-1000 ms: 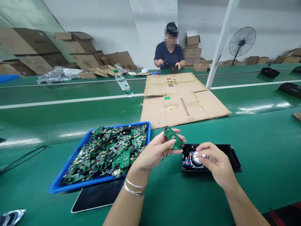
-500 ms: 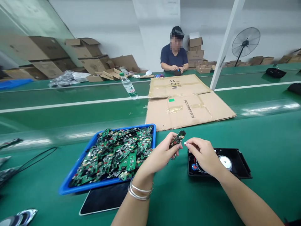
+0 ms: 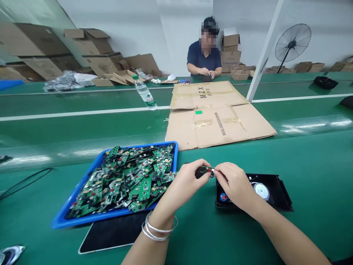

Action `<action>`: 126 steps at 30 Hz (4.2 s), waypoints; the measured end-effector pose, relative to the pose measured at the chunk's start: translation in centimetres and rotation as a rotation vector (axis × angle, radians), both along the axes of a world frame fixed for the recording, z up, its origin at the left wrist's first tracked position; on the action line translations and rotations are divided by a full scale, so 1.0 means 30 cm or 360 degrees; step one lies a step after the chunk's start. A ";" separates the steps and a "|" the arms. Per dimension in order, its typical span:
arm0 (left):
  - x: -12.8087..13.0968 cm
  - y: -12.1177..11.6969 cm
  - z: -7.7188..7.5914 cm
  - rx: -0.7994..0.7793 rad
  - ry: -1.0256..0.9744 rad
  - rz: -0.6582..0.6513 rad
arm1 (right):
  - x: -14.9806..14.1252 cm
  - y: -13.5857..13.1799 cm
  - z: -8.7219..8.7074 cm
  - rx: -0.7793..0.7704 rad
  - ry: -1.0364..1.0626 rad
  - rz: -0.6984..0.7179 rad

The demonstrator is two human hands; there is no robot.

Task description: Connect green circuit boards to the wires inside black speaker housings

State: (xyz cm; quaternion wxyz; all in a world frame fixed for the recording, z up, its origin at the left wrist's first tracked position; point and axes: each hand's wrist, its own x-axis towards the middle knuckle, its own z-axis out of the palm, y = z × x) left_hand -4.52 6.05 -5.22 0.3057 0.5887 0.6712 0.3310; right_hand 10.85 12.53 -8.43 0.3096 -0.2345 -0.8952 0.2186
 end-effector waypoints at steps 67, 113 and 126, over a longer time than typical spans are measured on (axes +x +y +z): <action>0.272 0.001 -0.122 0.0012 -0.0515 0.0062 | 0.337 0.005 -0.145 -0.0950 0.0357 -0.0440; 0.226 0.010 -0.104 -0.0224 -0.0474 -0.0492 | 0.318 -0.027 -0.151 -0.0293 -0.0279 -0.0254; 0.226 -0.002 -0.047 -0.0319 -0.0520 -0.0242 | 0.328 -0.018 -0.151 -0.0430 -0.0196 -0.0542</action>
